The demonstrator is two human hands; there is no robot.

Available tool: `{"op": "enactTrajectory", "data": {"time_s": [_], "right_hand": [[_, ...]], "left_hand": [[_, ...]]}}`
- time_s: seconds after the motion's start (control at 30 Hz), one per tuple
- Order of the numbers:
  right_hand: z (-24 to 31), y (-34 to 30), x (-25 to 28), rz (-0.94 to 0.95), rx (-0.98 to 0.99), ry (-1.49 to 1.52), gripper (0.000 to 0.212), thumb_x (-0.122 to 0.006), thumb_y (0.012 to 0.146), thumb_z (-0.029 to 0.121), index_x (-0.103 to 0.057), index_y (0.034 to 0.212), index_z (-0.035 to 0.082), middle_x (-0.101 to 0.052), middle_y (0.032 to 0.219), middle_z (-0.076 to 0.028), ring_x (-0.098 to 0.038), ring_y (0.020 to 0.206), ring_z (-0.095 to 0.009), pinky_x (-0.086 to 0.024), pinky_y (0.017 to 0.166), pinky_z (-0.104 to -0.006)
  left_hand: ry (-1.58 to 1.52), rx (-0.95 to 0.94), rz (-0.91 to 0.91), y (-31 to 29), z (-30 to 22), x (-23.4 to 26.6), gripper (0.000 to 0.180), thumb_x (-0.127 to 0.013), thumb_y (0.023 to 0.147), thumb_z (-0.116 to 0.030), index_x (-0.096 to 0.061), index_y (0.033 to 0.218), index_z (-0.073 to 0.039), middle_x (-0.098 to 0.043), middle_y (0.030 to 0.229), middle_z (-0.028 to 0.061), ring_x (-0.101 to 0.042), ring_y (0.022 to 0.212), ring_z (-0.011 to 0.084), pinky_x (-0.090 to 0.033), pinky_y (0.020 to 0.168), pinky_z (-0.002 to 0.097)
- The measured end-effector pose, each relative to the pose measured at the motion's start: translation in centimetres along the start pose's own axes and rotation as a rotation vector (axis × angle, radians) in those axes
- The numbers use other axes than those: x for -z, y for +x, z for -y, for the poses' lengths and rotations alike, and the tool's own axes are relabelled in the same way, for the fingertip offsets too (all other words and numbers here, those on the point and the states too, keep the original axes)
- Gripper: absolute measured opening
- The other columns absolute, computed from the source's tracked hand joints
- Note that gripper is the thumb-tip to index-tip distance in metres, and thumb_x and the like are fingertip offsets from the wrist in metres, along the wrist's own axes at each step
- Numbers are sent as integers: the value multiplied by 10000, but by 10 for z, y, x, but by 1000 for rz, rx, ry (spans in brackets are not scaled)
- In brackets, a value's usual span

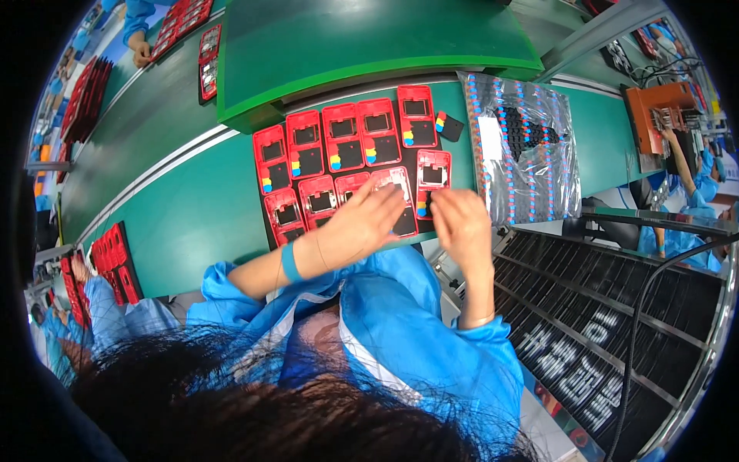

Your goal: The person assembles keypad buttons and electronic components into red plastic casings by hand on an industrial assembly line.

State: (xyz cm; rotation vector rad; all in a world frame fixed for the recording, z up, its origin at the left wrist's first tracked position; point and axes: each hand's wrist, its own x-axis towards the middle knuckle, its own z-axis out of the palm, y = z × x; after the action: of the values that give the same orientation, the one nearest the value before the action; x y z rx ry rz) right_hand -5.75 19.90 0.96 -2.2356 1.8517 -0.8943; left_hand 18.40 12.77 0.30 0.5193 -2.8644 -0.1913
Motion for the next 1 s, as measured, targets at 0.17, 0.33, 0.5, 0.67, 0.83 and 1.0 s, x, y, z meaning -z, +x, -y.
{"op": "enactTrajectory", "data": {"time_s": [0.17, 0.33, 0.5, 0.67, 0.83, 1.0], "right_hand": [[23, -17, -24, -33, -17, -171, 266, -750, 883, 67, -735, 1138, -6, -705, 1181, -135, -661, 1125, -328, -518, 1021, -471], [-4, -1, -31, -47, -48, -31, 172, -746, 877, 38, -713, 1045, 23, -698, 1118, -128, -659, 1042, -327, -513, 935, -441], [-7, 2, -46, -41, -85, -35, 100, -731, 884, 38, -689, 975, 39, -683, 1098, -114, -637, 1003, -318, -480, 878, -425], [12, -2, -38, -74, 12, -43, 134, -733, 880, 57, -707, 1012, 44, -680, 1103, -100, -642, 1051, -308, -473, 946, -459], [34, -28, -39, -33, 142, -45, 146, -775, 831, 120, -735, 960, 64, -727, 1038, -55, -672, 1104, -253, -441, 1095, -505], [40, -19, -50, -25, 108, -79, 170, -765, 834, 112, -718, 989, 61, -688, 1075, -72, -642, 1122, -276, -424, 1111, -514]], "left_hand": [[119, 5, 7, -21, -27, -22, 697, -663, 945, -455, -613, 1388, 81, -615, 1411, 209, -527, 1363, 350, -281, 1266, 572], [90, 98, 27, -10, -35, -21, 576, -625, 968, -219, -543, 1421, 128, -543, 1477, 262, -510, 1394, 363, -303, 1267, 551], [-20, 149, -28, -7, -39, -30, 592, -584, 926, -113, -493, 1442, 163, -516, 1501, 302, -484, 1442, 398, -329, 1263, 535], [59, 155, -10, -14, -39, -28, 621, -563, 901, -132, -504, 1448, 157, -497, 1538, 309, -417, 1509, 419, -266, 1276, 590], [66, 169, -33, -26, -49, -30, 607, -557, 901, -151, -539, 1438, 133, -503, 1539, 305, -381, 1538, 412, -222, 1261, 667], [185, 127, 10, -33, -46, -30, 566, -524, 935, -219, -598, 1414, 74, -529, 1547, 239, -394, 1531, 385, -223, 1280, 632]]}}
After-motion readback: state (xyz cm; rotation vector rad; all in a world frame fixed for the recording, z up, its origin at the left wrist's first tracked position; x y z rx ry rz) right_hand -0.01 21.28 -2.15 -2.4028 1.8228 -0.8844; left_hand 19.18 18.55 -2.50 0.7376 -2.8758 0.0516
